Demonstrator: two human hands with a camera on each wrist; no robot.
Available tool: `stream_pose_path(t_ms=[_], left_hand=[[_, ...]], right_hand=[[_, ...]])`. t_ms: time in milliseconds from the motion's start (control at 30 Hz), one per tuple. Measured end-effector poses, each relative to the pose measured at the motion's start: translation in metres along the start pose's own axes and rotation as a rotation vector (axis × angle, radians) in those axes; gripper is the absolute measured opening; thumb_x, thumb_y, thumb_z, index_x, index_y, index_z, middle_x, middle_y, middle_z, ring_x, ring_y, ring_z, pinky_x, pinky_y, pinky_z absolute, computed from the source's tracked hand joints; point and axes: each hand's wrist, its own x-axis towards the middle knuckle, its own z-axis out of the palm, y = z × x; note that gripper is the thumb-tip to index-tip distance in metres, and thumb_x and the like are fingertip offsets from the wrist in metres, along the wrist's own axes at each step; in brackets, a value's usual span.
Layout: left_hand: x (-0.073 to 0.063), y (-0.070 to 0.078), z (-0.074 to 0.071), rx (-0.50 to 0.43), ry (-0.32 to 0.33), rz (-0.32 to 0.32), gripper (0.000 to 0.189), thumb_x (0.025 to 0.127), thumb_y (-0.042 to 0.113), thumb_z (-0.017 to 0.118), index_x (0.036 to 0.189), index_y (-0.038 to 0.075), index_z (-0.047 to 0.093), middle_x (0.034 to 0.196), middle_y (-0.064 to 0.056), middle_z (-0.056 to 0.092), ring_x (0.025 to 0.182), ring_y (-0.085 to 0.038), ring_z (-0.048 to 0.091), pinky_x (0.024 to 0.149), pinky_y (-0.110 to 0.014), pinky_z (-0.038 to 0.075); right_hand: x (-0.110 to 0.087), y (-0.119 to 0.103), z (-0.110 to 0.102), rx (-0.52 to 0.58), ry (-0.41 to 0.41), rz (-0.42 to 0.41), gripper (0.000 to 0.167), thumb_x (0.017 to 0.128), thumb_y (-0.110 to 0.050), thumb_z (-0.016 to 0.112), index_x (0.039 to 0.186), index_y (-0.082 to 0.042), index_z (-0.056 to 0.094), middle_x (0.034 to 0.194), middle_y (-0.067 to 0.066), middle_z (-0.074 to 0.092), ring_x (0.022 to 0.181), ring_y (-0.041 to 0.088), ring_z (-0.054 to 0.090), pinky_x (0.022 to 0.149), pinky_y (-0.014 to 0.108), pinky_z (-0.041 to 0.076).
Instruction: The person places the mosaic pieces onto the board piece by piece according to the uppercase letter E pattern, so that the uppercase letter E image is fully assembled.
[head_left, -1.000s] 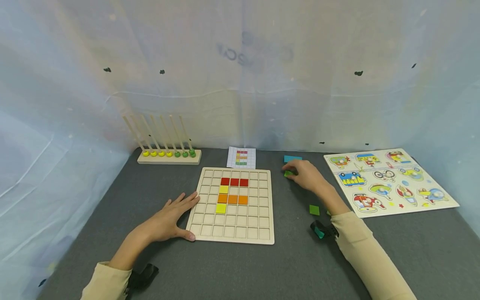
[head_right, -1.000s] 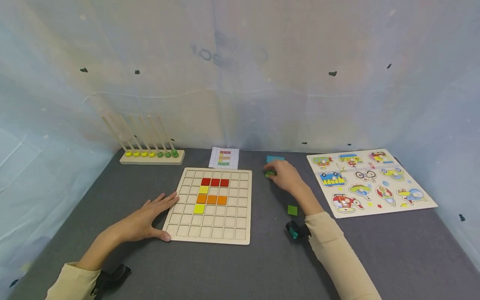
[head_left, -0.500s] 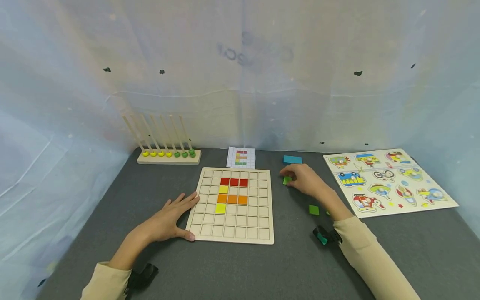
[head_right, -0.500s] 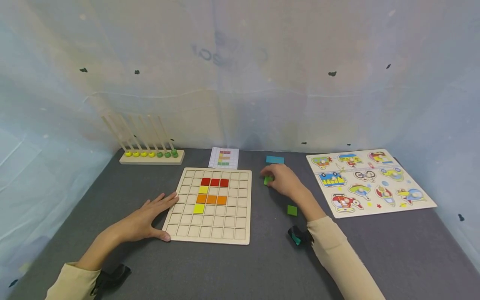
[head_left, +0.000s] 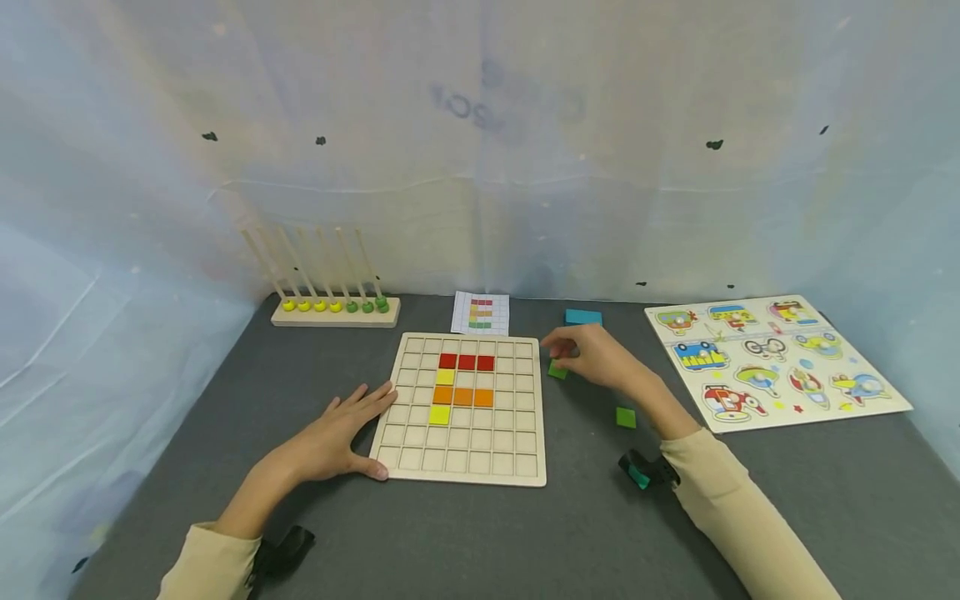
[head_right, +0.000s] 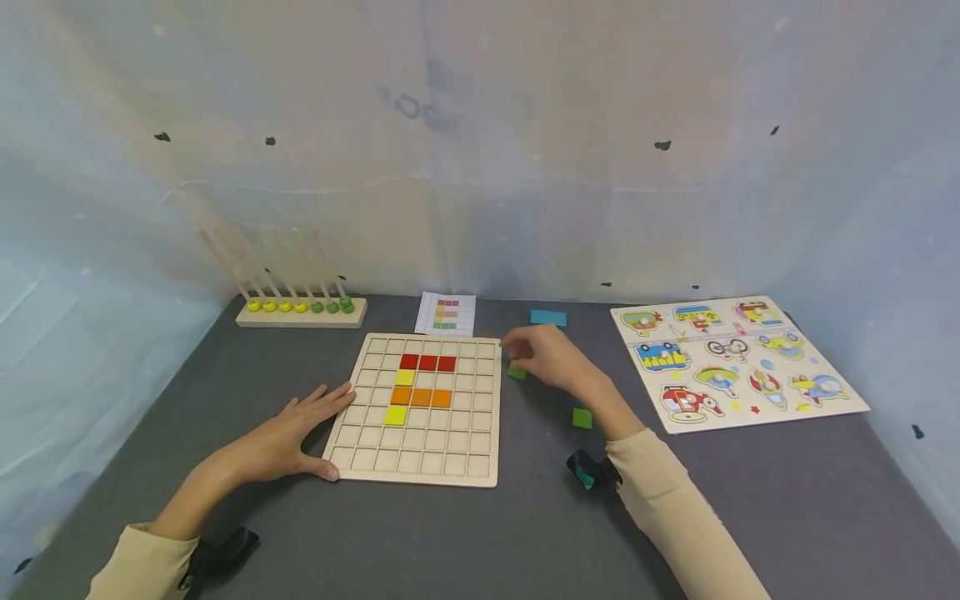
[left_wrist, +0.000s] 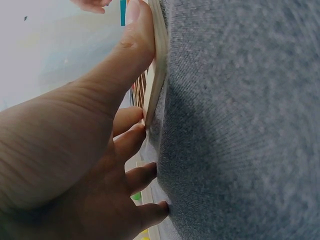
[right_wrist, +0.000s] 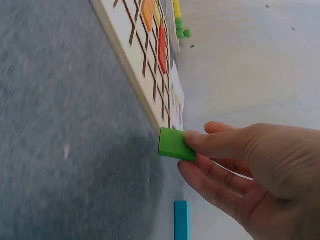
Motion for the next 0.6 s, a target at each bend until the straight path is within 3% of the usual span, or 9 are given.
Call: stream_pose_path(t_ms=[233, 600], left_hand=[[-0.001, 0.0, 0.0, -0.004, 0.001, 0.002, 0.112, 0.068, 0.051, 0.082, 0.156, 0.009, 0.026, 0.162, -0.015, 0.018, 0.146, -0.047, 0.009, 0.11, -0.071, 0.006], [0.0, -0.001, 0.0, 0.006, -0.001, 0.004, 0.112, 0.068, 0.052, 0.081, 0.156, 0.009, 0.027, 0.162, -0.015, 0.019, 0.146, -0.047, 0.01, 0.11, -0.071, 0.007]], right_hand=[[0.008, -0.02, 0.009, 0.017, -0.034, -0.008, 0.032, 0.088, -0.001, 0.071, 0.12, 0.002, 0.067, 0.096, 0.007, 0.07, 0.088, 0.018, 0.064, 0.075, 0.032, 0.054], [0.021, -0.045, 0.029, 0.064, -0.093, -0.101, 0.031, 0.088, 0.0, 0.071, 0.119, 0.0, 0.068, 0.096, 0.006, 0.07, 0.086, 0.013, 0.063, 0.074, 0.027, 0.053]])
